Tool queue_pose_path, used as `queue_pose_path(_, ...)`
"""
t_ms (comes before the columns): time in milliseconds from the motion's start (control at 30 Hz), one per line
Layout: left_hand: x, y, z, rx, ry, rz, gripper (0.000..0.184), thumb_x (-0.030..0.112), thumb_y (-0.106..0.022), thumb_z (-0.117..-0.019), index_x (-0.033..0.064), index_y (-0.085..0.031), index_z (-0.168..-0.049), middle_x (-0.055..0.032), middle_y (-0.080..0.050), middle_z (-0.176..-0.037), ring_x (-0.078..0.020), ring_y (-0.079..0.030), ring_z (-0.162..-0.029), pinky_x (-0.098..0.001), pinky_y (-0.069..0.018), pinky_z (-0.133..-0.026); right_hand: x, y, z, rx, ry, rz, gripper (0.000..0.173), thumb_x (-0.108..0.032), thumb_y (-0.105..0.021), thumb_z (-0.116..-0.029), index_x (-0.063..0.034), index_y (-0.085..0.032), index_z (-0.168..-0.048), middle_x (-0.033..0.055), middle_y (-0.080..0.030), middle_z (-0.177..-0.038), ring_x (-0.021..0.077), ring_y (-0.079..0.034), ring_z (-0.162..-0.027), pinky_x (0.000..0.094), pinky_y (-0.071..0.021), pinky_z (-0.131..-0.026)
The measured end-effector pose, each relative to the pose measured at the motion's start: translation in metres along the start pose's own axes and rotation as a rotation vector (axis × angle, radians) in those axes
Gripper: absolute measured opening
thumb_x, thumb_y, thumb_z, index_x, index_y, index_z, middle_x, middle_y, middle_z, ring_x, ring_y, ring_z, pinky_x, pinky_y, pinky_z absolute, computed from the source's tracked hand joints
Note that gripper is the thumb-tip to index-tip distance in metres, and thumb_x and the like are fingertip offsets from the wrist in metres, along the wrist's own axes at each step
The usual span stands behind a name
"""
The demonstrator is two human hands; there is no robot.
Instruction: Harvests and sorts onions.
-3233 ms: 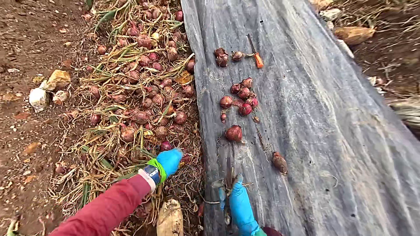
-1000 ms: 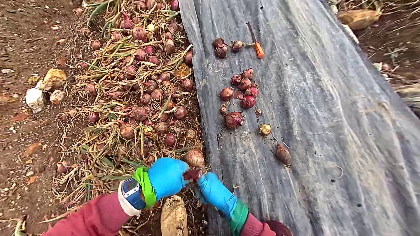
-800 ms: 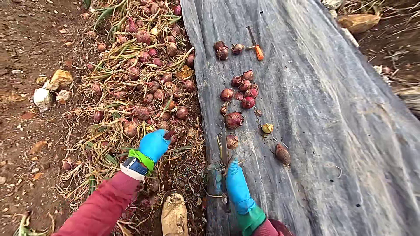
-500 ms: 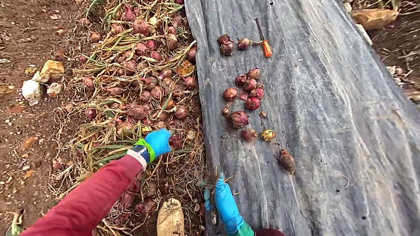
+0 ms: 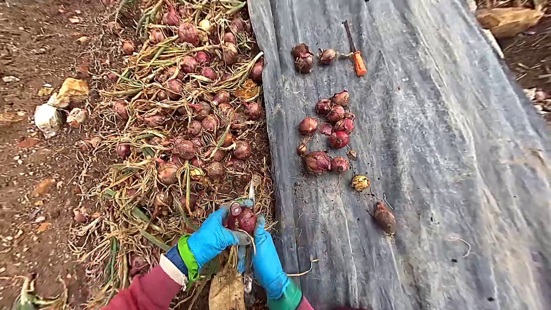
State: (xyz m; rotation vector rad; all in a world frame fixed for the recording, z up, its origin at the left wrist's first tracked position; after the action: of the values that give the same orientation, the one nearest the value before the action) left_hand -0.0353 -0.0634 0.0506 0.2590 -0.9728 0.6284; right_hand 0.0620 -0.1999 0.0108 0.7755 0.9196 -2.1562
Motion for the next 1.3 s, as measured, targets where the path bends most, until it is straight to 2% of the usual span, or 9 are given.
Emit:
queue_pose_path(167, 0.007, -0.006, 0.023, 0.018, 0.010, -0.350, 0.075, 0.030, -0.096, -0.0648, 0.0211, -0.064, -0.132, 0.0043, -0.073, -0.118, -0.0077, -0.070, -0.110, -0.0319, -0.0603, -0.098, 0.001, 0.022, 0.033, 0.088, 0.053, 0.172, 0.084, -0.073, -0.018, -0.1010, -0.0051, -0.062, -0.079, 0.0072, -0.062, -0.058, 0.0204, -0.062, -0.047, 0.0379, -0.0578, -0.047)
queue_pose_path(300, 0.023, -0.012, 0.026, -0.033, 0.035, -0.805, 0.076, 0.048, -0.091, -0.0702, 0.0233, -0.061, -0.136, -0.0003, -0.074, -0.112, -0.0151, -0.070, -0.104, -0.0447, -0.0585, -0.095, -0.011, 0.029, 0.044, 0.037, 0.086, 0.215, 0.062, -0.066, -0.065, -0.0893, -0.0051, -0.065, -0.080, 0.0061, -0.063, -0.059, 0.0186, -0.062, -0.049, 0.0359, -0.0566, -0.050)
queue_pose_path(400, 0.035, -0.020, 0.034, -0.081, 0.052, -0.964, 0.075, 0.056, -0.087, -0.0730, 0.0214, -0.061, -0.135, -0.0039, -0.074, -0.107, -0.0210, -0.071, -0.101, -0.0507, -0.0579, -0.091, -0.018, 0.033, 0.044, -0.007, 0.065, 0.270, 0.054, -0.058, -0.078, -0.0804, -0.0058, -0.066, -0.086, 0.0050, -0.063, -0.062, 0.0171, -0.061, -0.049, 0.0352, -0.0553, -0.049)
queue_pose_path(533, 0.043, -0.020, 0.041, -0.178, 0.026, -0.932, 0.071, 0.040, -0.087, -0.0795, 0.0216, -0.059, -0.142, -0.0032, -0.072, -0.118, -0.0178, -0.069, -0.110, -0.0453, -0.0557, -0.099, -0.018, 0.037, 0.037, -0.041, 0.088, 0.295, 0.071, -0.078, -0.066, -0.0805, -0.0068, -0.065, -0.086, 0.0047, -0.062, -0.061, 0.0174, -0.060, -0.048, 0.0358, -0.0555, -0.048)
queue_pose_path(800, 0.047, 0.006, 0.019, -0.328, -0.219, -1.150, 0.031, 0.039, -0.071, -0.0957, 0.0094, -0.073, -0.085, -0.0065, -0.072, -0.088, -0.0219, -0.069, -0.085, -0.0467, -0.0564, -0.079, -0.019, 0.046, 0.017, -0.011, 0.199, 0.449, 0.089, -0.089, -0.022, -0.0884, -0.0106, -0.063, -0.079, 0.0016, -0.061, -0.061, 0.0149, -0.060, -0.049, 0.0356, -0.0541, -0.048)
queue_pose_path(900, 0.049, 0.023, -0.007, -0.350, -0.147, -1.251, 0.025, 0.036, -0.070, -0.0964, 0.0145, -0.075, -0.085, -0.0018, -0.073, -0.090, -0.0191, -0.069, -0.088, -0.0466, -0.0557, -0.080, -0.022, 0.055, 0.010, -0.021, 0.048, 0.491, 0.080, -0.079, -0.027, -0.0967, -0.0111, -0.067, -0.080, 0.0024, -0.060, -0.059, 0.0158, -0.058, -0.048, 0.0371, -0.0527, -0.048)
queue_pose_path(1100, 0.054, 0.036, -0.026, 0.060, 0.017, -1.121, 0.030, 0.044, -0.077, -0.0922, 0.0177, -0.068, -0.081, 0.0014, -0.066, -0.075, -0.0146, -0.066, -0.073, -0.0423, -0.0558, -0.069, -0.010, 0.072, 0.002, -0.008, -0.106, 0.406, 0.082, -0.077, -0.022, -0.0988, -0.0080, -0.065, -0.084, 0.0064, -0.060, -0.059, 0.0189, -0.058, -0.046, 0.0357, -0.0524, -0.046)
queue_pose_path(1233, 0.078, -0.038, -0.017, -0.396, 0.112, -1.357, 0.035, 0.044, -0.059, -0.0998, 0.0117, -0.073, -0.099, -0.0091, -0.072, -0.101, -0.0289, -0.069, -0.098, -0.0557, -0.0537, -0.086, -0.008, 0.075, 0.002, -0.162, -0.105, 0.675, 0.086, -0.088, -0.021, -0.0900, -0.0123, -0.062, -0.079, 0.0031, -0.062, -0.065, 0.0179, -0.061, -0.055, 0.0408, -0.0546, -0.055)
queue_pose_path(1300, 0.074, -0.052, -0.020, -0.412, 0.100, -1.362, 0.033, 0.041, -0.059, -0.1006, 0.0118, -0.073, -0.098, -0.0095, -0.072, -0.103, -0.0299, -0.069, -0.100, -0.0569, -0.0537, -0.086, -0.012, 0.074, 0.018, -0.063, -0.014, 0.514, 0.086, -0.087, -0.024, -0.0907, -0.0118, -0.065, -0.081, 0.0027, -0.062, -0.061, 0.0164, -0.059, -0.049, 0.0370, -0.0530, -0.048)
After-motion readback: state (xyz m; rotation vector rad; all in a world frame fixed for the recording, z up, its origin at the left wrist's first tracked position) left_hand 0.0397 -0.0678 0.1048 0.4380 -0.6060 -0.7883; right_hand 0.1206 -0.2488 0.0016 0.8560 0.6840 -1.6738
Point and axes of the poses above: each hand's wrist, its own z-axis away from the middle knuckle, its own y-axis out of the back of the hand, x = y × z, the point moved 1 cm from there along -z, towards the middle knuckle
